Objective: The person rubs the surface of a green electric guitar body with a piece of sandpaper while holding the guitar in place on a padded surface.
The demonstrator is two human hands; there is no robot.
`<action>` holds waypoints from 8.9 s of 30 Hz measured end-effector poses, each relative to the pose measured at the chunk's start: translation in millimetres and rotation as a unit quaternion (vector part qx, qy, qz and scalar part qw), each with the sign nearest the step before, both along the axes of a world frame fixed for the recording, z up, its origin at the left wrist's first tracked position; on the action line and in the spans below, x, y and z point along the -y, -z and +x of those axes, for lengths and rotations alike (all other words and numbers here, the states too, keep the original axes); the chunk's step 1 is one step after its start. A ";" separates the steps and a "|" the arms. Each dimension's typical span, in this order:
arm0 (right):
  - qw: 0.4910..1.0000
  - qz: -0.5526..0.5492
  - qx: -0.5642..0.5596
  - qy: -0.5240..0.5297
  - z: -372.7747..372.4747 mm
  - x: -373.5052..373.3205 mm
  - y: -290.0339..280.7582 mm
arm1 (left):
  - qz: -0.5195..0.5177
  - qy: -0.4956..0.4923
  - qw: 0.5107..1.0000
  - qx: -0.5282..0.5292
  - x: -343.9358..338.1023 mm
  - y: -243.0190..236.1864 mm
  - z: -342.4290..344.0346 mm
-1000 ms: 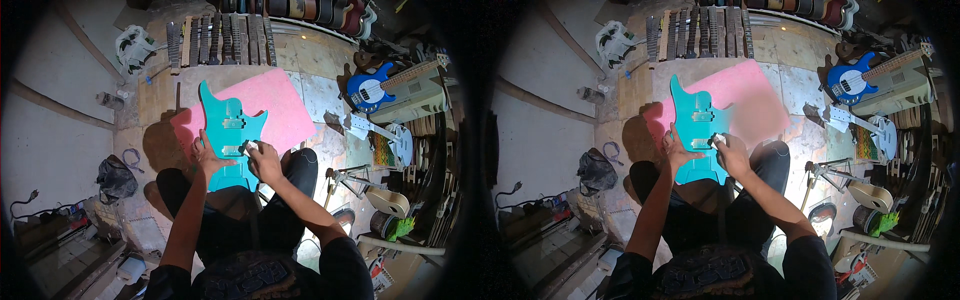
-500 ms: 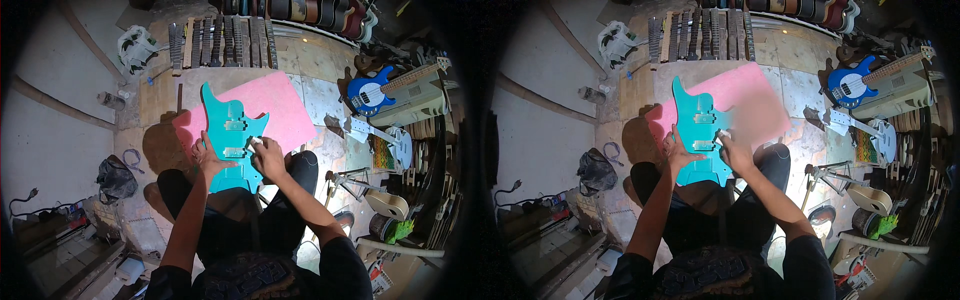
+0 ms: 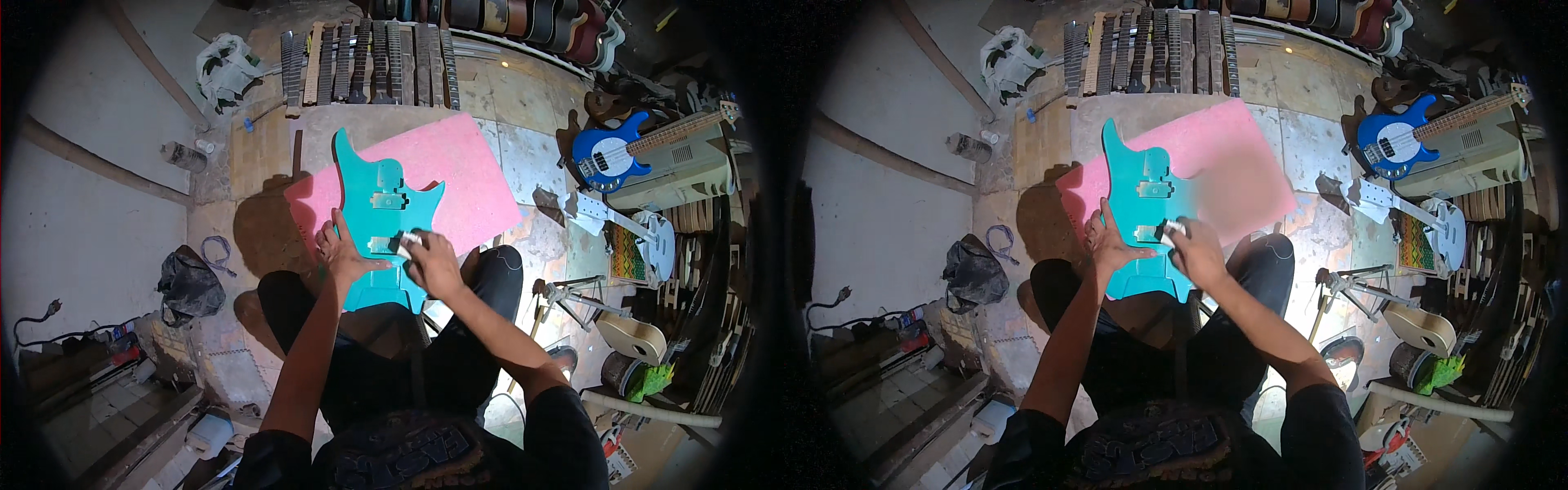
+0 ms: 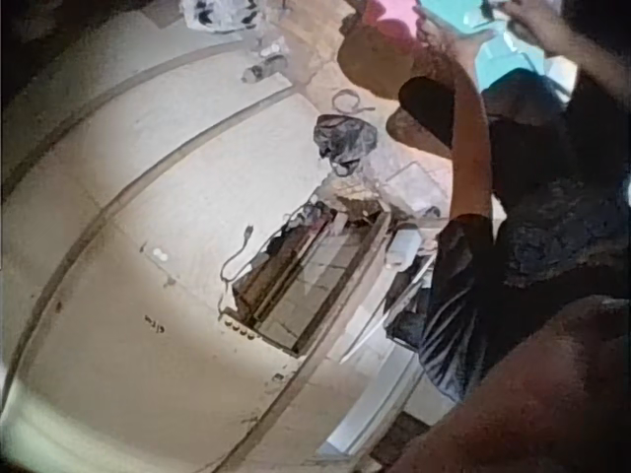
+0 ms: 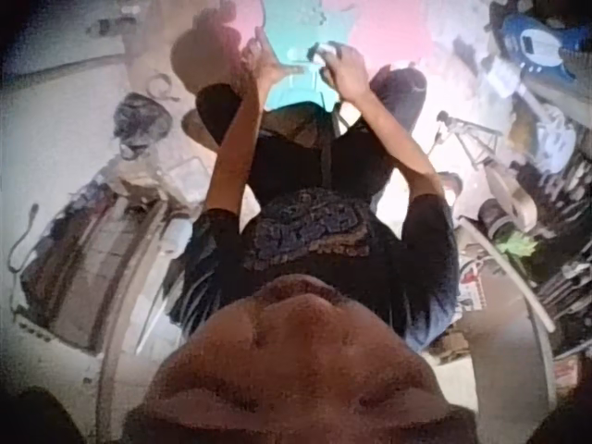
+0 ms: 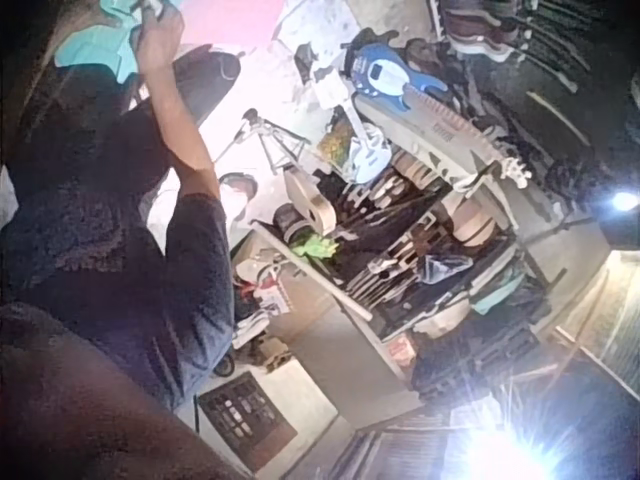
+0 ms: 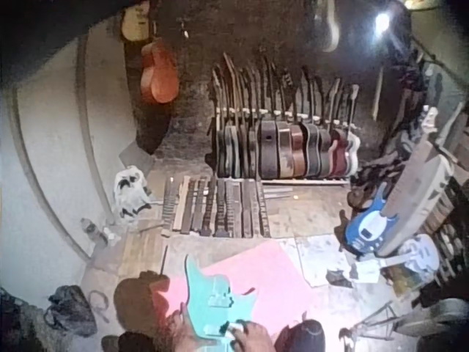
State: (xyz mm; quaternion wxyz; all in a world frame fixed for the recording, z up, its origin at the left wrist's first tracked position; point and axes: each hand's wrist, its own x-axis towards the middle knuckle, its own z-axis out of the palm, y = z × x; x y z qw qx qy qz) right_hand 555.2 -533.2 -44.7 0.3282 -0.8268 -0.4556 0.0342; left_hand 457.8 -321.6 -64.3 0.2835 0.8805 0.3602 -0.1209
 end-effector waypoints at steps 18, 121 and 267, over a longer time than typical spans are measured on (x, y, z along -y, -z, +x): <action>0.994 -0.042 -0.095 0.027 19.8 -0.5 11.4 | -0.017 -0.009 1.000 -0.022 5.6 -16.7 3.8; 0.957 0.077 -0.243 0.140 -40.7 46.4 11.5 | 0.091 0.244 0.962 0.087 17.1 -6.9 -33.8; 0.976 -0.032 -0.104 0.188 -15.7 41.4 0.7 | 0.121 0.074 0.990 0.026 6.2 4.0 -29.0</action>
